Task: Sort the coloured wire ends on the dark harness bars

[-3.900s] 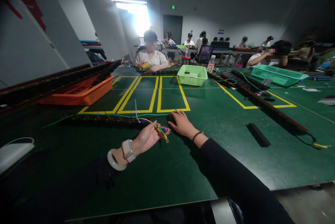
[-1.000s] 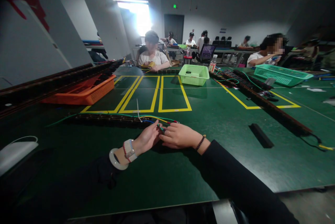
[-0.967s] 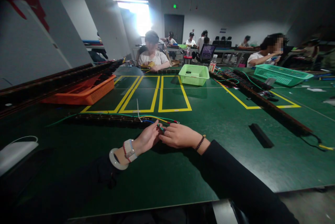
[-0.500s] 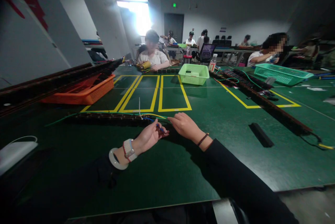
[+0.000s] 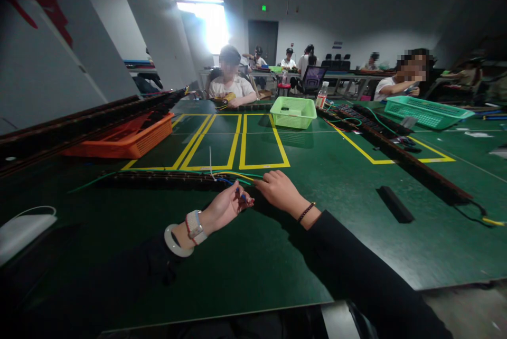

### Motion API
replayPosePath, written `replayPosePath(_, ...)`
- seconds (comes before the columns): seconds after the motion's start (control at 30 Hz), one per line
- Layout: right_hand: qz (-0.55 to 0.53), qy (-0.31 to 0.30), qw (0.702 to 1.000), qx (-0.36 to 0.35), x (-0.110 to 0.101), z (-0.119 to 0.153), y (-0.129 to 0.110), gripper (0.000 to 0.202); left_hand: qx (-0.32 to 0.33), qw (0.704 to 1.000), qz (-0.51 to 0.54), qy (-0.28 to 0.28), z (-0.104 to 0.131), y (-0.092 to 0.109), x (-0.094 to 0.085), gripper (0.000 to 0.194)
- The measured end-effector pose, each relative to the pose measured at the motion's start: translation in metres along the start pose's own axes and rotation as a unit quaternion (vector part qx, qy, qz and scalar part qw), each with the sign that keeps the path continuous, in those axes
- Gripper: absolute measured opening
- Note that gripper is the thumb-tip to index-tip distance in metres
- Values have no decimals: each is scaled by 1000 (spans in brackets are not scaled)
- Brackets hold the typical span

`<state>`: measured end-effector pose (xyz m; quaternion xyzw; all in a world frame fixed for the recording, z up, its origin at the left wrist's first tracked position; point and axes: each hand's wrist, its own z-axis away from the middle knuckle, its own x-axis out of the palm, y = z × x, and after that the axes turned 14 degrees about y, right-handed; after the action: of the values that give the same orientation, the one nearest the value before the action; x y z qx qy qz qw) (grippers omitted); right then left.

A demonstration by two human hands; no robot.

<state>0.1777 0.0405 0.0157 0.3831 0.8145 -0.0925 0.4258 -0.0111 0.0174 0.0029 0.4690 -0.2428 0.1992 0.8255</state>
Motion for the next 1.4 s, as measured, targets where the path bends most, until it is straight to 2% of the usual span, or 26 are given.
replayPosePath(0.07,-15,33,999,-13,-6,-1,-3,30,-3,1000,4,2,-2,-1,-1,34)
replayPosePath(0.17,-64,85,990,-89,-12,-2,-10,38,-16,1000,27,-2,-4,-1,-3,35)
replayPosePath(0.23,-76,90,984,-136,-12,-2,-15,42,-28,998,47,-10,-5,-2,-2,34)
replayPosePath(0.3,-67,82,983,-148,-10,-1,-19,38,-32,998,59,-16,-5,-1,-2,33)
replayPosePath(0.43,-53,67,988,-131,-6,-2,-20,30,-14,998,56,-18,-6,-2,-1,33)
replayPosePath(0.7,-58,38,994,-85,-2,-2,-16,33,-11,998,39,-41,-6,-3,-1,33)
replayPosePath(0.97,-68,30,997,-1,7,-2,-13,20,42,991,-87,-94,1,-7,2,32)
replayPosePath(1.1,-70,-13,997,-20,12,-3,-9,18,61,974,-181,-119,7,-8,2,41)
replayPosePath(1.23,-65,-48,995,-55,18,-2,-10,19,57,974,-182,-121,13,-8,4,34)
replayPosePath(1.4,-97,-33,995,-15,22,0,-11,16,56,975,-179,-119,14,-7,6,31)
